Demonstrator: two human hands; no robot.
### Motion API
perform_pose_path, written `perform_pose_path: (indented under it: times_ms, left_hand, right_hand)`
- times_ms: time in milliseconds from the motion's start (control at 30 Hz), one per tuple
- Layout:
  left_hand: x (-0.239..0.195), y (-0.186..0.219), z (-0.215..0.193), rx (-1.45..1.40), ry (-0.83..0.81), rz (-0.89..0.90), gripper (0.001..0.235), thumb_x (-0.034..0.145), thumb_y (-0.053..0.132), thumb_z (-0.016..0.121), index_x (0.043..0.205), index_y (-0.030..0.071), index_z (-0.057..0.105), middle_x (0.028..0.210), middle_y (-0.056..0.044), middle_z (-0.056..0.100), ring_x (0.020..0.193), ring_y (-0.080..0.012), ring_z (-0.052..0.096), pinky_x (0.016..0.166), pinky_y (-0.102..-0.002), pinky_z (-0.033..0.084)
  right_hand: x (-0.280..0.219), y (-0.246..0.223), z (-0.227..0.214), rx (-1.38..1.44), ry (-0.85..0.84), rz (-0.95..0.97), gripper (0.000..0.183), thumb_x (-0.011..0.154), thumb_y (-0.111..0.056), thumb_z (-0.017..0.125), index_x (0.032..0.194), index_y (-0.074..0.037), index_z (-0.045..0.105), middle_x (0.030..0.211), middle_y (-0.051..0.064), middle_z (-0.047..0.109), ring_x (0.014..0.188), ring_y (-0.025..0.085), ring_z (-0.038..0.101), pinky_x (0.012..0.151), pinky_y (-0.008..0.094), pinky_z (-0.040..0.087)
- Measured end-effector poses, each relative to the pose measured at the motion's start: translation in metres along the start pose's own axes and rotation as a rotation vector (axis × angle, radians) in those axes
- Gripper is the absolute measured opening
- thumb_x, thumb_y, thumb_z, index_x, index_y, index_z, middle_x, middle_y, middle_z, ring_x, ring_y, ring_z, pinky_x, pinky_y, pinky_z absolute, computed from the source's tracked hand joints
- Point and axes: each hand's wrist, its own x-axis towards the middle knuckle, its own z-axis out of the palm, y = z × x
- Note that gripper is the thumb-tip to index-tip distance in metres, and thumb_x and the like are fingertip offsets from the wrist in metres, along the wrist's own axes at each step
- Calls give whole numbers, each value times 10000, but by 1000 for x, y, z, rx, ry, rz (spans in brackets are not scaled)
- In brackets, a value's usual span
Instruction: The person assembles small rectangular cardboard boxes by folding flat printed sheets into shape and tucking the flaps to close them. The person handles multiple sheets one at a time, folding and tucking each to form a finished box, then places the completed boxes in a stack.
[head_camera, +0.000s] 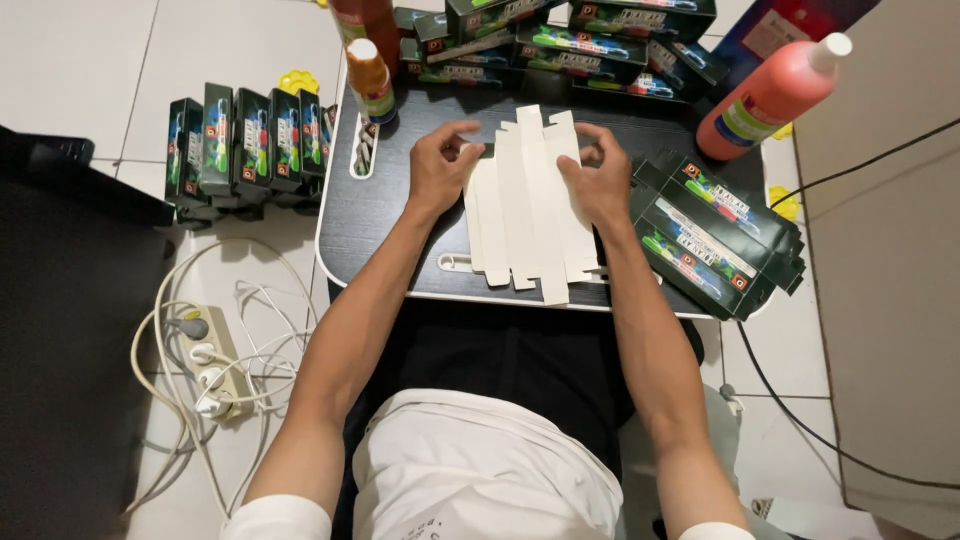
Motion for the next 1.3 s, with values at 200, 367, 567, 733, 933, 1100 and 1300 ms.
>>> perform_pose_path:
  times_ms: [200, 367, 567, 733, 933, 1100, 1300]
  left_hand:
    - [-1, 0, 2, 174, -15, 11, 218, 869, 335, 845, 1053, 223, 810, 797, -33, 743, 682, -136, 659, 607, -293, 546]
    - [4, 9, 1, -65, 15, -31, 177, 914, 255, 816, 1060, 161, 780, 871, -75, 771, 795, -172, 757, 703, -317, 629]
    - [5, 1, -1, -101, 73, 5, 118, 971, 126, 687, 1078, 129, 735, 881, -83, 763, 766, -159, 720, 698, -310, 610]
    - [2, 18, -5, -49, -34, -41, 206, 954, 314, 784, 1075, 147, 772, 939, -60, 760, 887, -144, 721, 811, -318, 595]
    - [4, 2, -2, -9, -72, 3, 157, 966, 289, 763, 1025, 145, 775, 966, -39, 610, 949, -141, 612, 897, -359, 527]
    - [6, 8, -5, -84, -53, 34, 148, 960, 246, 752, 890, 115, 759, 839, -24, 590, 888, -106, 607, 824, -291, 522]
    - [5, 15, -5, -73, 1, 21, 131, 938, 264, 778, 875, 149, 775, 837, -4, 620, 839, -62, 623, 733, -223, 526]
  right_hand:
    - [-14, -17, -1, 124, -57, -82, 627, 878, 46, 683, 1469, -111, 543, 949, 115, 667, 857, 202, 678, 717, 331, 615]
    - [-2, -6, -3, 213, -61, -105, 588, 882, 8, 683, 1445, -124, 578, 956, 146, 744, 811, 259, 754, 648, 343, 654]
    - [8, 18, -2, 255, -118, -67, 443, 849, -32, 763, 1277, -125, 700, 956, 103, 767, 786, 214, 753, 608, 360, 648]
    - [10, 19, 1, 271, -66, -101, 407, 852, -14, 745, 1245, -108, 698, 963, 108, 761, 803, 235, 753, 613, 353, 652]
    - [7, 15, 1, 302, -51, -131, 386, 858, -14, 758, 1232, -89, 696, 973, 118, 757, 819, 233, 754, 635, 361, 657]
    - [6, 10, 2, 299, -68, -155, 380, 873, -18, 745, 1245, -65, 683, 958, 126, 753, 812, 214, 744, 636, 333, 652]
    - [3, 5, 5, 320, -69, -147, 373, 867, -13, 765, 1228, -76, 693, 951, 117, 761, 802, 179, 731, 647, 326, 657]
